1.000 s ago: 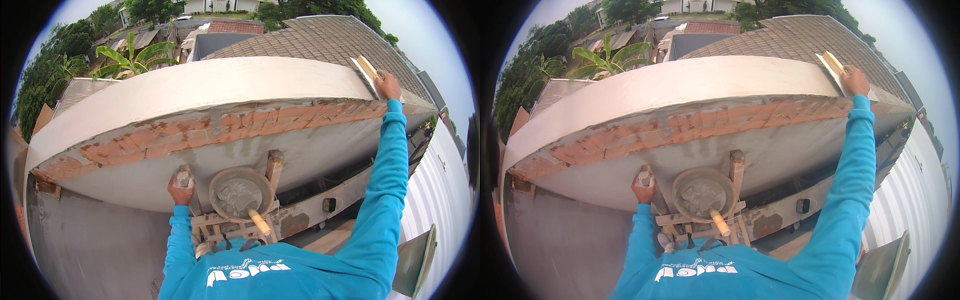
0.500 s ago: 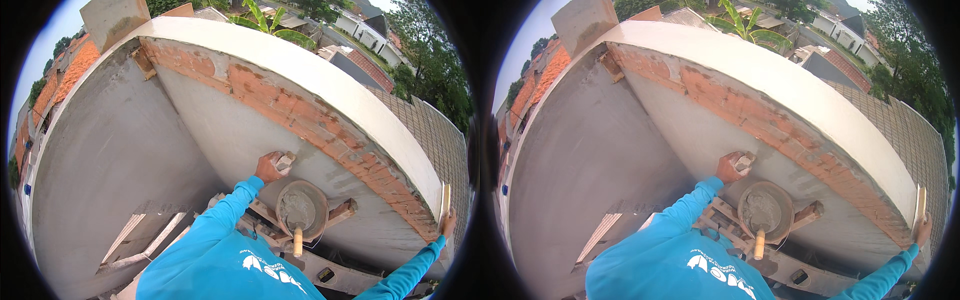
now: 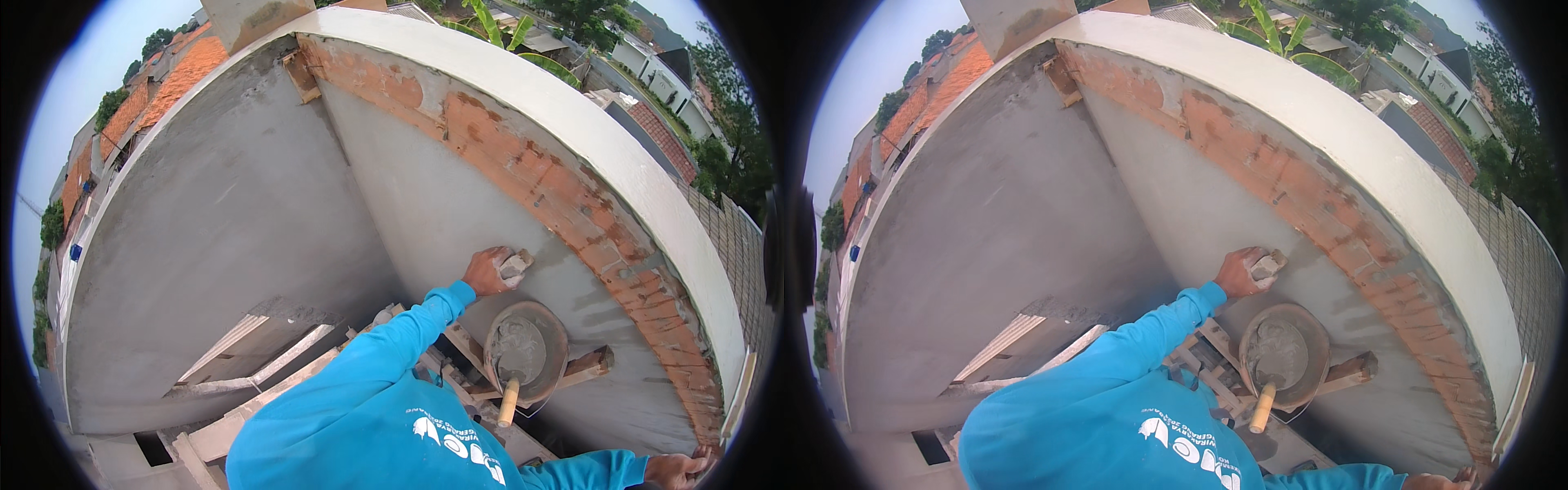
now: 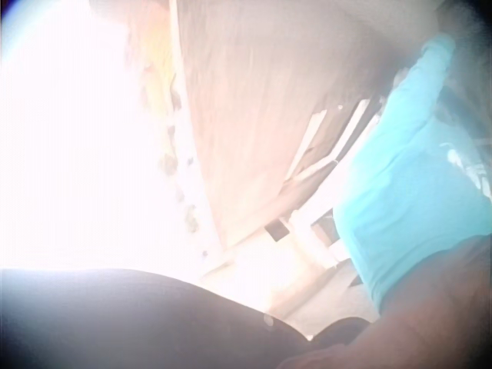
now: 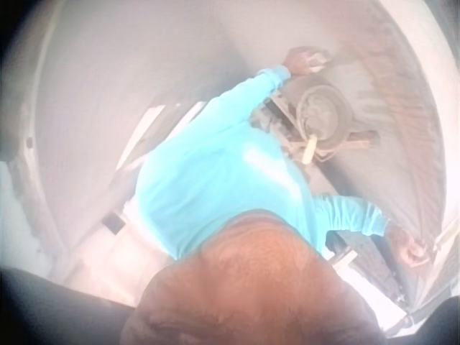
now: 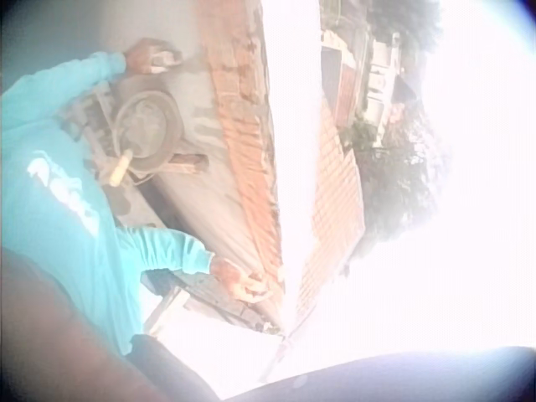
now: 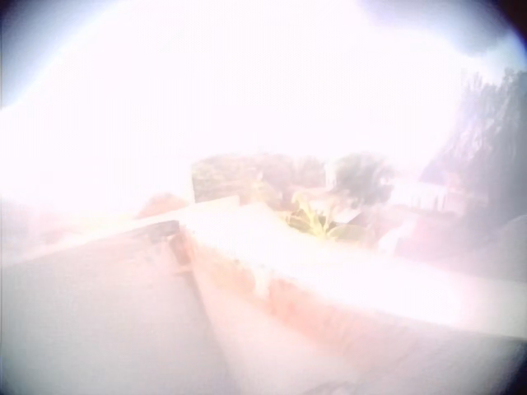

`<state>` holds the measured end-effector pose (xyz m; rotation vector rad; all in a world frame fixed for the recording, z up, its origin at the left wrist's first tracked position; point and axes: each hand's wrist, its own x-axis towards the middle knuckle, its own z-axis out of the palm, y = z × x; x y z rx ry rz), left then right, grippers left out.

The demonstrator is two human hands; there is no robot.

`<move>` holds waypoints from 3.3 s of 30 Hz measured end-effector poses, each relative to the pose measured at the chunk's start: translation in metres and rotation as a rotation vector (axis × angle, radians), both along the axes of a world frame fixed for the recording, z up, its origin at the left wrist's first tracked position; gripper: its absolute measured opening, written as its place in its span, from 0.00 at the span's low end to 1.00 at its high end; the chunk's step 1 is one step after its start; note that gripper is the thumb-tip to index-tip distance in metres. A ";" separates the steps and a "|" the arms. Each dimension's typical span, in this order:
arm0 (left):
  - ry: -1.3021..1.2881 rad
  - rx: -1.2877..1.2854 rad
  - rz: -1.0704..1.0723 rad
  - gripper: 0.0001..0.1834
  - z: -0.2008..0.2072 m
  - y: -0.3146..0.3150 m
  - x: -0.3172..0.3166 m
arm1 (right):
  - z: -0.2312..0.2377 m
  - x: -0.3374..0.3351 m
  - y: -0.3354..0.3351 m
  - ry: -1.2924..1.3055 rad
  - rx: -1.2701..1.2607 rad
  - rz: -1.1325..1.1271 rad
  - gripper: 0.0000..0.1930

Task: The person applies wet plaster to a horizontal wall beam using a trowel and then smooths the surface with a wooden float. The person works along the beam, repeatedly applying and leveling the material.

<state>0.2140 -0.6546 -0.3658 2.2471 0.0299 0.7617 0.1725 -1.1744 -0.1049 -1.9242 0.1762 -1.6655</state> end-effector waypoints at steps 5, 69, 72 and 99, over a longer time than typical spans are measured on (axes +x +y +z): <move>0.070 -0.029 -0.024 0.22 0.004 0.002 -0.001 | -0.107 -0.016 0.054 0.120 0.390 0.130 0.19; -0.054 -0.166 -0.186 0.21 -0.036 0.012 0.015 | -0.374 -0.168 0.103 1.193 0.709 0.245 0.18; -0.031 -0.164 -0.199 0.21 -0.034 0.014 0.018 | -0.392 -0.170 0.094 1.210 0.660 0.232 0.21; -0.002 0.058 -0.089 0.25 -0.046 0.032 0.025 | -0.413 -0.132 0.055 1.074 0.256 0.137 0.16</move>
